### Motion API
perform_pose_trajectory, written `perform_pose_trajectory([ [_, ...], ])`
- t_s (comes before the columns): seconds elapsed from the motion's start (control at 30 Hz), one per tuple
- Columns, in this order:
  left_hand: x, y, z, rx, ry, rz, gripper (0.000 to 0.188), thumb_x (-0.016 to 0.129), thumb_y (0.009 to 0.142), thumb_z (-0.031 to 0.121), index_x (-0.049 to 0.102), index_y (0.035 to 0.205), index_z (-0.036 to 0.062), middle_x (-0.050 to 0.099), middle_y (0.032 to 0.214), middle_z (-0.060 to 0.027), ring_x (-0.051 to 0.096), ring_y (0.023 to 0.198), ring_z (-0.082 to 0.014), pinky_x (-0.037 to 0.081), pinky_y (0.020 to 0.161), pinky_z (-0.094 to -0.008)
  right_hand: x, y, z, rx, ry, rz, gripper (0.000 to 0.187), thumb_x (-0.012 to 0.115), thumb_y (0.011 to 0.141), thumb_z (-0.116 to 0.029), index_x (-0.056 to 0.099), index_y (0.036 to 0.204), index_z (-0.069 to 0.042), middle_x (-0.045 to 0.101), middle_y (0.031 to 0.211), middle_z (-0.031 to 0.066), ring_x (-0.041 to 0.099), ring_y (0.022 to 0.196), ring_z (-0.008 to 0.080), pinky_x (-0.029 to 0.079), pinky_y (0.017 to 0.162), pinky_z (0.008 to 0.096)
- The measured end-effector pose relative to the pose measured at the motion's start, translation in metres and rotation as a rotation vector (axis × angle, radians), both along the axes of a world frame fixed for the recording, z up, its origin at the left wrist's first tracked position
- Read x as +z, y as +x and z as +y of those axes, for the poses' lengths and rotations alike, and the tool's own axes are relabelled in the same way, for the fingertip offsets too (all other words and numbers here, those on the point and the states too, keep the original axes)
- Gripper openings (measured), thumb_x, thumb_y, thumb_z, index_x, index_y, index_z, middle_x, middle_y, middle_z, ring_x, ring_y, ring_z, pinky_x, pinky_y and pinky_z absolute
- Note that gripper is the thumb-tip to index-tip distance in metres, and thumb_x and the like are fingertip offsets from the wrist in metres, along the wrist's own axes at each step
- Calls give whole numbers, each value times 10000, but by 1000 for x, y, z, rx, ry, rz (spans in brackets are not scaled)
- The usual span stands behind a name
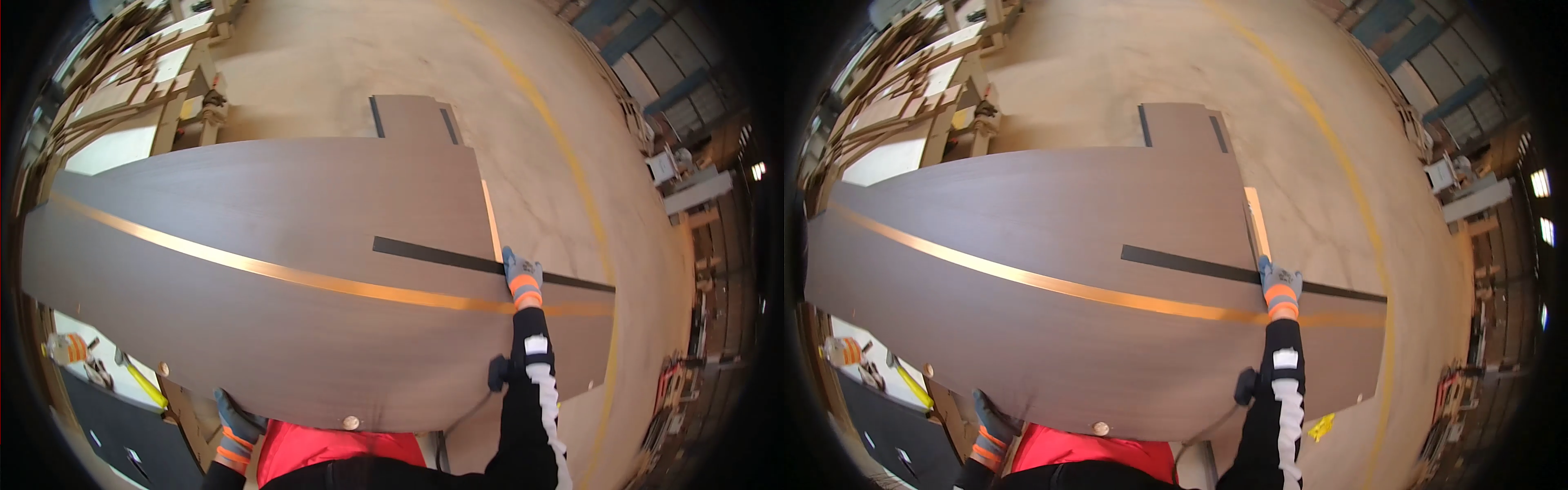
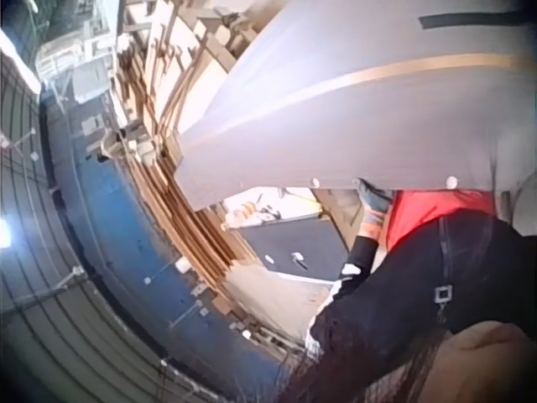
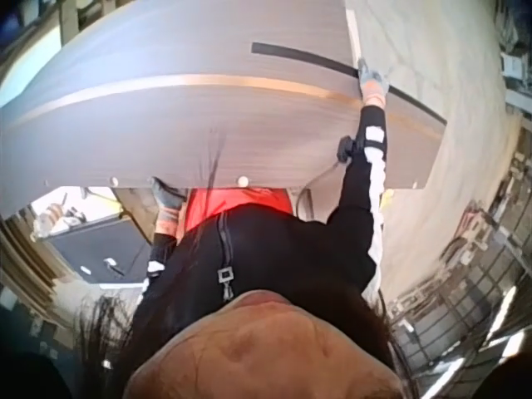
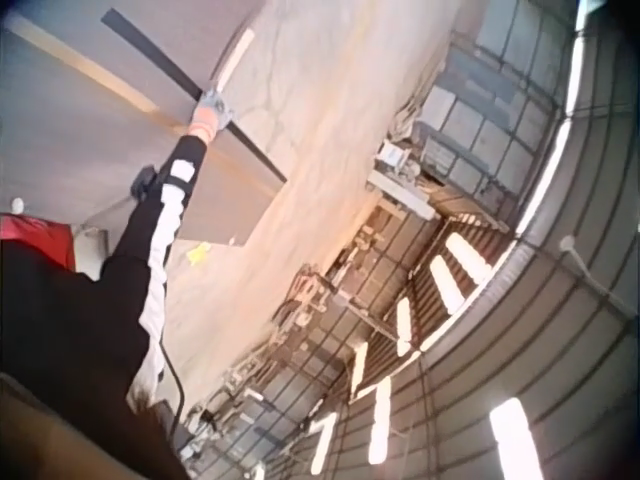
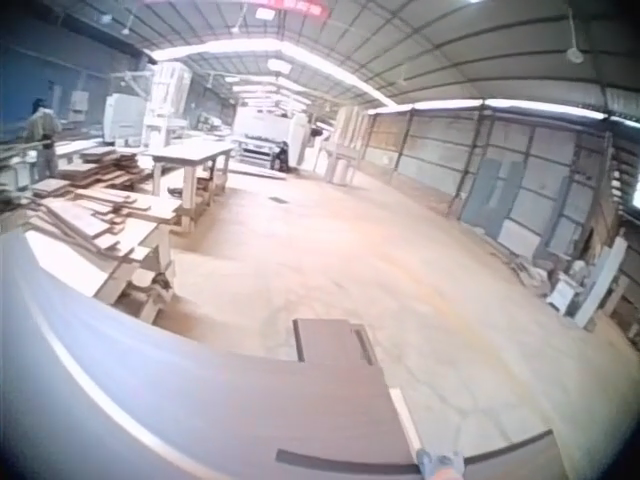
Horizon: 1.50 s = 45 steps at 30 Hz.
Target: Manually moving large wooden panels from stacks and leaning them against other surfaces in a factory.
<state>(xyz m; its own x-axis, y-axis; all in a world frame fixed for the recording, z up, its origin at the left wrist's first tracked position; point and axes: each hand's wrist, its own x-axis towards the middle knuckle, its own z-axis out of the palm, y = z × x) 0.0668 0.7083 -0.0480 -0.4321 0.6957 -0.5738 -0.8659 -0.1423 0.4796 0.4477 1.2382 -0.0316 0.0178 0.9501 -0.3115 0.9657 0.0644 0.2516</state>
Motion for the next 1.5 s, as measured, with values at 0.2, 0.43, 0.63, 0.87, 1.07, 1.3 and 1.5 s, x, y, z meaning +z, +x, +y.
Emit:
perform_pose_trajectory([
  [0.2, -6, 2, -23, 0, -29, -176, 787, 375, 821, 711, 334, 1387, 167, 375, 1410, -60, 367, 1278, -275, 310, 1048, -470, -30, 68, -24, 377, 148, 234, 452, 305, 943, -384, 635, 907, -77, 662, 912, 125, 613, 862, 309, 420, 815, 415],
  [0.43, -2, 33, -45, 18, -153, -37, 850, 379, 778, 760, 324, 1401, 185, 352, 1437, -40, 348, 1303, -242, 271, 1064, -497, -21, 84, -45, 27, 65, 170, 626, 290, 930, -494, 670, 898, 3, 650, 929, 204, 603, 889, 396, 456, 794, 470],
  [0.63, -2, 54, -68, 16, -107, -17, 819, 423, 803, 710, 306, 1397, 159, 379, 1409, -57, 379, 1280, -256, 307, 1058, -486, -38, 148, -81, 426, -215, -212, 471, 286, 979, -291, 328, 1386, -58, 453, 1350, 148, 424, 1241, 285, 363, 1014, 386],
  [0.87, 14, 72, -89, -2, 32, -177, 796, 367, 857, 670, 259, 1414, 111, 333, 1428, -89, 322, 1310, -273, 273, 1082, -452, -17, 154, -119, -254, -161, -26, 702, 300, 863, -595, 557, 1190, -30, 484, 1252, 261, 439, 1193, 411, 344, 1003, 451],
  [1.07, 19, 68, -83, -28, -32, -52, 737, 366, 888, 623, 272, 1403, 104, 359, 1406, -88, 355, 1285, -263, 293, 1069, -432, 4, 62, -122, -210, -409, 361, 746, 316, 834, -661, 673, 938, -14, 624, 1050, 244, 541, 1062, 416, 383, 933, 429],
  [1.3, 8, 68, -95, -38, 6, -135, 774, 383, 858, 662, 287, 1401, 120, 369, 1405, -76, 362, 1282, -260, 302, 1063, -434, -17, -6, -151, 34, -389, 297, 845, 201, 850, -701, 631, 1046, 0, 561, 1113, 289, 487, 1127, 421, 363, 970, 436],
  [1.5, 2, 73, -102, 6, -148, -206, 817, 417, 812, 700, 298, 1411, 157, 343, 1440, -62, 331, 1312, -259, 251, 1090, -478, -37, 33, -152, 323, -348, 401, 592, 292, 951, -474, 575, 1125, 16, 591, 1098, 232, 543, 1075, 344, 407, 908, 407],
])
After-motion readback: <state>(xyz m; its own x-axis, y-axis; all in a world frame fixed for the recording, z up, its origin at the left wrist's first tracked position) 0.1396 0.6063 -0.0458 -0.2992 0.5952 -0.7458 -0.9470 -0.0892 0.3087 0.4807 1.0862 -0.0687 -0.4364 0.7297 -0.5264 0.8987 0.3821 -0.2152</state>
